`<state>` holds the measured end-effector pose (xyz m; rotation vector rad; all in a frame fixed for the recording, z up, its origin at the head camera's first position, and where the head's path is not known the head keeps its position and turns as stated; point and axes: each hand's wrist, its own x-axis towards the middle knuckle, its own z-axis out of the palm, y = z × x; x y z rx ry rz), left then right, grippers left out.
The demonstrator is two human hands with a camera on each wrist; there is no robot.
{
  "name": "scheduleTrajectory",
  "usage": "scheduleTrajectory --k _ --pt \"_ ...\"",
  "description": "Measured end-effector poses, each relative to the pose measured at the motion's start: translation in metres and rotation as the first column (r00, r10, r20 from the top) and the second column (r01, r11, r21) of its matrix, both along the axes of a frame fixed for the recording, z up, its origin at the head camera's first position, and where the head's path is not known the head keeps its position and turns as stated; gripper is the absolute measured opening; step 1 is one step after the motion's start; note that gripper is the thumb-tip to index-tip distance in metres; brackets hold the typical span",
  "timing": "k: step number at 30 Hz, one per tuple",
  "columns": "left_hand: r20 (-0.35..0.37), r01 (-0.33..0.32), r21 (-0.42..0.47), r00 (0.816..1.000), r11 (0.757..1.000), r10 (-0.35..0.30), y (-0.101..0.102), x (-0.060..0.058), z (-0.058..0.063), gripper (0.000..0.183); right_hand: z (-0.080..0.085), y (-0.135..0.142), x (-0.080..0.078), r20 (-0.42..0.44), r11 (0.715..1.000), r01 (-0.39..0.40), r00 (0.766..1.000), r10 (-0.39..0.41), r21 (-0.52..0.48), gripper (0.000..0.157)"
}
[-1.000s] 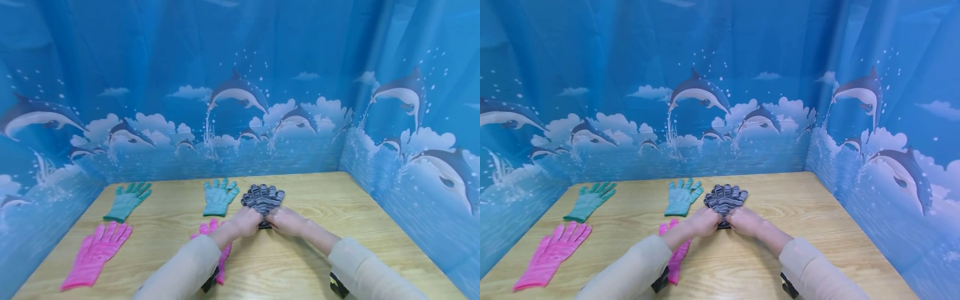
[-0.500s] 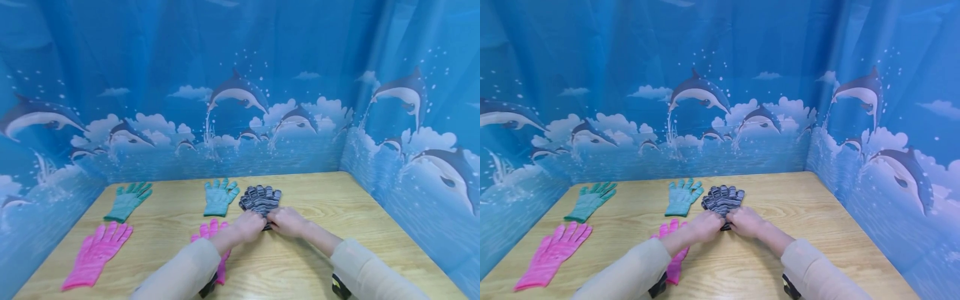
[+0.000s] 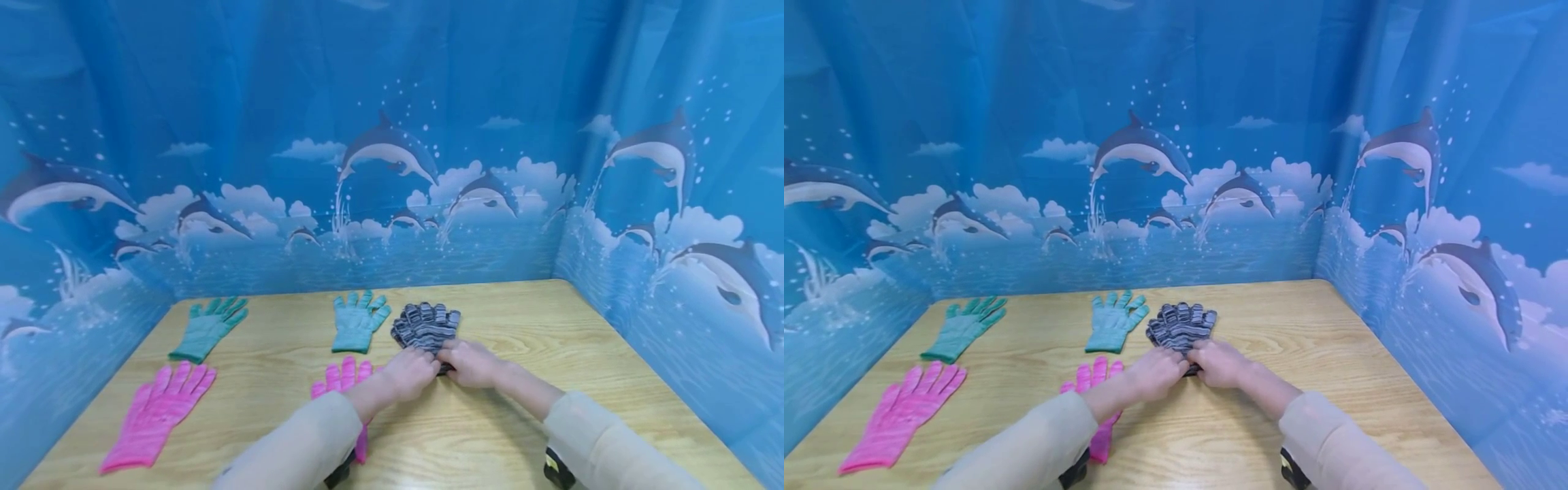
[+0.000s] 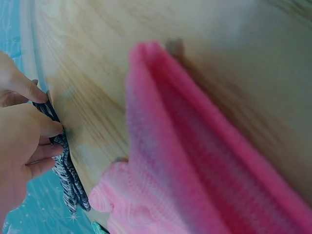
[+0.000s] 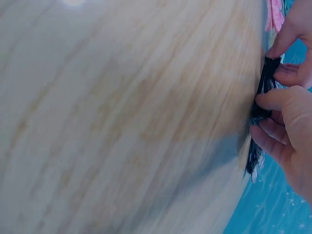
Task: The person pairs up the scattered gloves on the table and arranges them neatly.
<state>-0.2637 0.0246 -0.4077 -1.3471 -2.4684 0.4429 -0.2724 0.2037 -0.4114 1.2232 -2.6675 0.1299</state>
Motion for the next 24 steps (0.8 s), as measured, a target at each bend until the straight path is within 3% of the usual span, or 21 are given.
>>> scheduleTrajectory --k 6,11,14,18,21,24 --pt "-0.008 0.033 -0.022 0.999 0.999 -0.033 -0.004 -0.003 0.001 0.014 0.001 -0.002 -0.002 0.047 0.999 -0.023 0.999 0.025 -0.029 0.014" --pt "-0.043 0.059 -0.042 0.997 0.997 -0.061 -0.004 -0.004 0.002 0.012 0.013 0.005 -0.008 0.196 0.997 0.017 0.981 -0.001 -0.081 0.008" --pt "-0.045 0.072 -0.029 0.996 0.997 -0.073 -0.002 -0.003 0.004 0.012 0.021 0.014 -0.019 0.246 0.976 0.181 0.958 -0.147 -0.123 0.012" --pt "-0.063 0.111 -0.026 0.992 0.994 -0.112 0.0 -0.002 0.002 0.012 0.026 0.025 -0.039 0.219 0.897 0.413 0.9 -0.377 -0.156 0.017" --pt "-0.092 0.142 -0.032 0.985 0.989 -0.144 -0.001 -0.002 -0.002 0.012 0.026 0.029 -0.051 0.206 0.87 0.472 0.874 -0.44 -0.145 0.02" --pt "-0.117 0.16 -0.033 0.98 0.987 -0.163 -0.002 -0.002 -0.003 0.014 0.024 0.029 -0.059 0.183 0.87 0.479 0.872 -0.455 -0.116 0.019"
